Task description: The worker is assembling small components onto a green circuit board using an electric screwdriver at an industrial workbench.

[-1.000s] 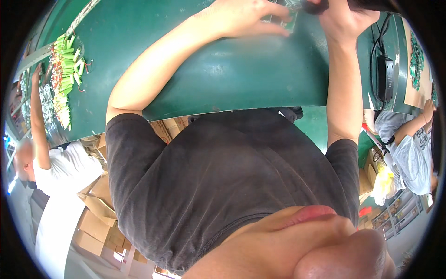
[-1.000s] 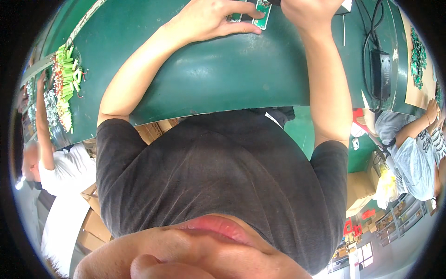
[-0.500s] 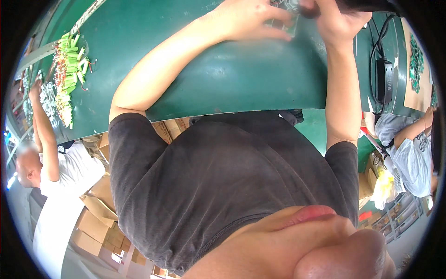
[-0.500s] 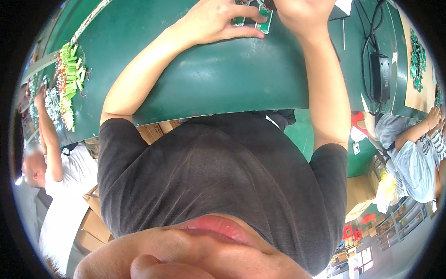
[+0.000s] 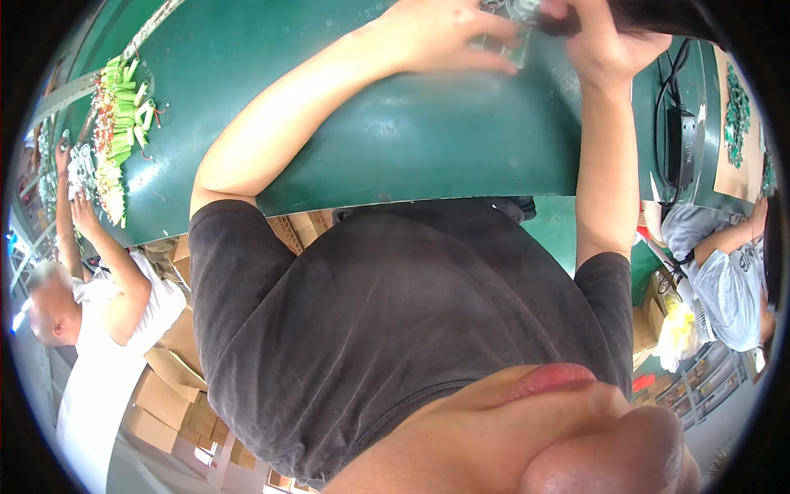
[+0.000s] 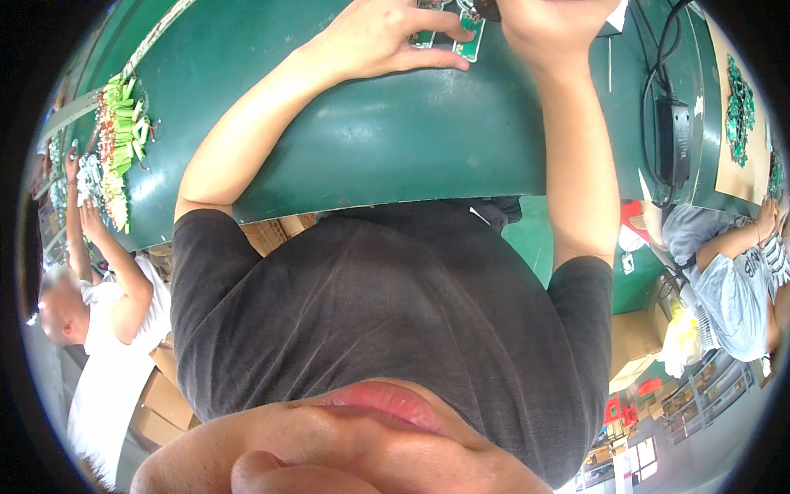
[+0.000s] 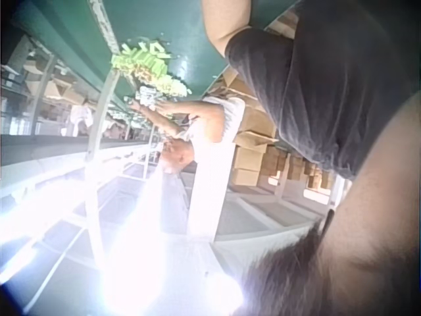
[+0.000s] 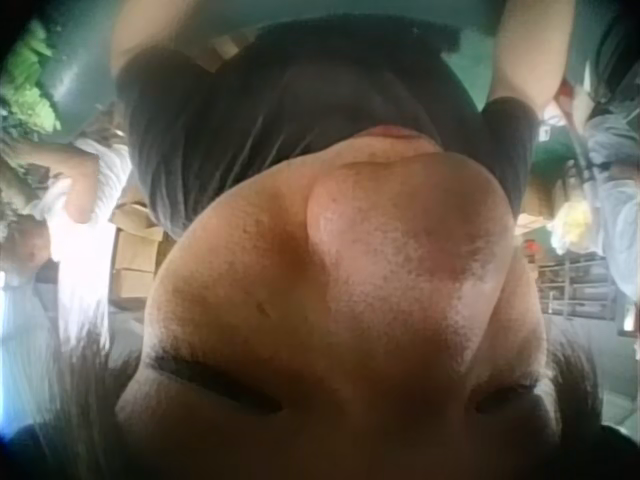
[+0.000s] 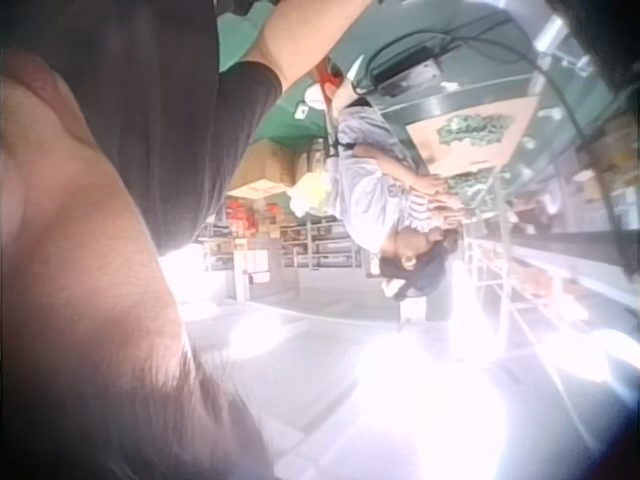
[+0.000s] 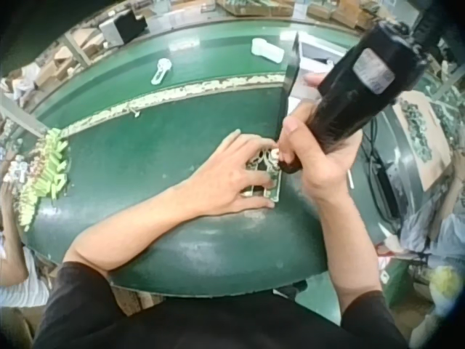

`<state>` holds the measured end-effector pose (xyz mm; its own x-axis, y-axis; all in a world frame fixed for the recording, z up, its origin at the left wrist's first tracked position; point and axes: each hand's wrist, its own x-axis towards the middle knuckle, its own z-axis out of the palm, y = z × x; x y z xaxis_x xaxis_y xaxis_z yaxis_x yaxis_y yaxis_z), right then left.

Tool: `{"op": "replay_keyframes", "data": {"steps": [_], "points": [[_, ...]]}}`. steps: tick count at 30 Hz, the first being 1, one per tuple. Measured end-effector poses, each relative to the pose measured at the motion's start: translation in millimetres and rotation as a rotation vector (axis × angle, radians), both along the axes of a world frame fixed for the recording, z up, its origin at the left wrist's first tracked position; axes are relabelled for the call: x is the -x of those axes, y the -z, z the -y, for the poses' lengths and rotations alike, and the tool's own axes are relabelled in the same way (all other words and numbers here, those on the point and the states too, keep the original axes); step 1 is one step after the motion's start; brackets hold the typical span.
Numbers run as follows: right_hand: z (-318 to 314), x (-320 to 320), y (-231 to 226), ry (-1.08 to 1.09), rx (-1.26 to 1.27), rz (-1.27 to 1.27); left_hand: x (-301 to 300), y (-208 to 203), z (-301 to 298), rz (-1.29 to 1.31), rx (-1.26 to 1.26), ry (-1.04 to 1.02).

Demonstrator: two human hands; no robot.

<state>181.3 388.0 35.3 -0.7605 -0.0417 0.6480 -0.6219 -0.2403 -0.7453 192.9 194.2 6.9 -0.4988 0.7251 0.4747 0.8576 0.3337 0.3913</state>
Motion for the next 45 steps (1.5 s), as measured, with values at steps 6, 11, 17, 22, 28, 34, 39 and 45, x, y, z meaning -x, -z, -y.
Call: {"op": "replay_keyframes", "data": {"steps": [6, 11, 17, 22, 28, 34, 39, 45], "points": [[-4, 5, 3, -0.053, -0.018, -0.106, -1, -1, 0, -0.001, 0.001, 0.007], [2, 0, 4, -0.084, 0.046, 0.057, 0, -1, 1, 0.019, 0.007, -0.005], [2, 0, 4, -0.112, -0.021, 0.138, -2, 4, -1, 0.004, 0.013, -0.028], [9, -2, 10, -0.001, 0.016, 0.116, -2, 5, 2, -0.039, -0.02, -0.052], [-6, -6, -15, -0.011, 0.111, -0.071, 0, -6, 0, -0.084, -0.092, -0.02], [3, 1, 4, 0.008, -0.058, 0.013, 47, -78, 94, -0.146, -0.036, -0.443], [16, -7, 0, -0.109, 0.003, 0.144, 150, -47, 266, 0.149, 0.118, -0.936], [-1, -5, -5, -0.207, -0.002, 0.252, 200, -26, 296, 0.274, 0.22, -0.798]]}}
